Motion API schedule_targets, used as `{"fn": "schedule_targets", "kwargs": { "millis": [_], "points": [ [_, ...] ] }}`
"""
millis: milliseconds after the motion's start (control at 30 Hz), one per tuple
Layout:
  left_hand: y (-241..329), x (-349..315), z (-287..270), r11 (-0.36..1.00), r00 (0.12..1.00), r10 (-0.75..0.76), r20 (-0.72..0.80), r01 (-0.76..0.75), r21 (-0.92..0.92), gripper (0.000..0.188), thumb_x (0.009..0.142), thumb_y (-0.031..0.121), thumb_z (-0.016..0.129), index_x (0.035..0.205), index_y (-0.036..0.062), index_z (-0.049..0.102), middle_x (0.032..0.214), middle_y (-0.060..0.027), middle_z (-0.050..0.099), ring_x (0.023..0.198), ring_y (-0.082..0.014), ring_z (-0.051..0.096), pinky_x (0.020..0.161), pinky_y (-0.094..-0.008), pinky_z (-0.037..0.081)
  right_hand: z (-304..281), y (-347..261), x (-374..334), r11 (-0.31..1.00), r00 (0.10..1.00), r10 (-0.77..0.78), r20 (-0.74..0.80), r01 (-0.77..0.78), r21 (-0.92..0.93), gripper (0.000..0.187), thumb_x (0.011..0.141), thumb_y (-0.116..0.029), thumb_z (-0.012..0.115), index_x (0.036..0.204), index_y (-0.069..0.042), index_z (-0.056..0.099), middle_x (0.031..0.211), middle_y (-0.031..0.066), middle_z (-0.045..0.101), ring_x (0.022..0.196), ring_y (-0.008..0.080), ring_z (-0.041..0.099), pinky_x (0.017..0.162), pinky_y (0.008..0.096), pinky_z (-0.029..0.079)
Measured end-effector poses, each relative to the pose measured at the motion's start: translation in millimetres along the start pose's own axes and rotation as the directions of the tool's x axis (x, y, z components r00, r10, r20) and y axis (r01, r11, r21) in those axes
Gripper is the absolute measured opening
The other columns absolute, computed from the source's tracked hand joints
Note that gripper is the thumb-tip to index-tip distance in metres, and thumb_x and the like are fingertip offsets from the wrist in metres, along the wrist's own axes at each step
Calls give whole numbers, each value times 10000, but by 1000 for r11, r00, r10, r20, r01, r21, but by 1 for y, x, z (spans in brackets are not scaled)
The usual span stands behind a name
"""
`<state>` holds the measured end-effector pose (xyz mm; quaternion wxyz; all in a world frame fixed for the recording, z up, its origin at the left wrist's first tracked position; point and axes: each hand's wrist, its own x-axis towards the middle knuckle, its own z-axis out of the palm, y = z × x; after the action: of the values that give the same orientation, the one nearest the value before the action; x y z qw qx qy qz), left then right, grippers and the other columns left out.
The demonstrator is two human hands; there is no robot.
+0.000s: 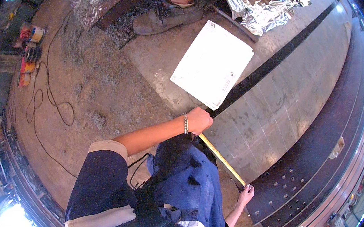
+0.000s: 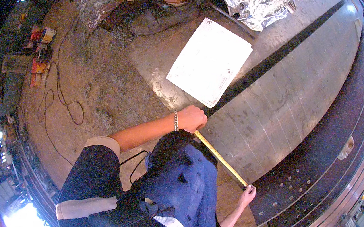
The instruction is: The person measures a large curved metal sheet using a yellow tape measure and marks points with a white marker. They repeatedly reposition the tape measure along the sheet's surface and make marks at measured intervals.
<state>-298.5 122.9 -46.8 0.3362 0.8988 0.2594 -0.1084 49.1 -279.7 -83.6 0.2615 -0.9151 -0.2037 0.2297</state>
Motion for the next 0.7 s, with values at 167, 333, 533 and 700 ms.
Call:
{"fn": "schedule_targets", "kwargs": {
  "millis": [167, 333, 533, 700],
  "points": [
    [-1, 1, 1, 1000, 1000, 5, 9, -5, 8, 89, 610, 133, 740, 689, 173, 726, 740, -91, 714, 745, -300, 708, 638, -436, 550, 0, 2, 2, 1000, 1000, 6, 7, -6, -7, 180, 979, -157, 579, 910, 2, 626, 775, -14, 553, 715, 93, 452, 642, 275, 391],
    [-1, -1, -1, 1000, 1000, -2, 29, 2, -2, 93, 610, 142, 745, 695, 179, 735, 751, -91, 717, 750, -296, 710, 644, -433, 553, 3, -7, -4, 1000, 1000, -18, -23, 18, 10, 183, 982, -161, 579, 911, 0, 627, 763, -29, 531, 704, 89, 441, 626, 275, 381],
    [-2, -1, -2, 999, 999, 29, 27, -30, 25, 121, 602, 177, 763, 722, 166, 749, 742, -95, 713, 754, -307, 709, 657, -442, 559, -1, -4, -11, 999, 1000, 23, -9, -23, 26, 202, 971, -189, 604, 938, 8, 633, 767, -10, 556, 710, 94, 454, 636, 289, 408],
    [-10, -6, -5, 995, 994, 99, 54, -100, 30, 135, 583, 181, 778, 707, 144, 739, 746, -105, 717, 767, -320, 709, 667, -458, 567, 7, -9, -6, 1000, 997, 23, -72, -24, -17, 228, 964, -204, 611, 986, 21, 643, 817, 47, 635, 773, 121, 541, 721, 308, 471]
  ]
}}
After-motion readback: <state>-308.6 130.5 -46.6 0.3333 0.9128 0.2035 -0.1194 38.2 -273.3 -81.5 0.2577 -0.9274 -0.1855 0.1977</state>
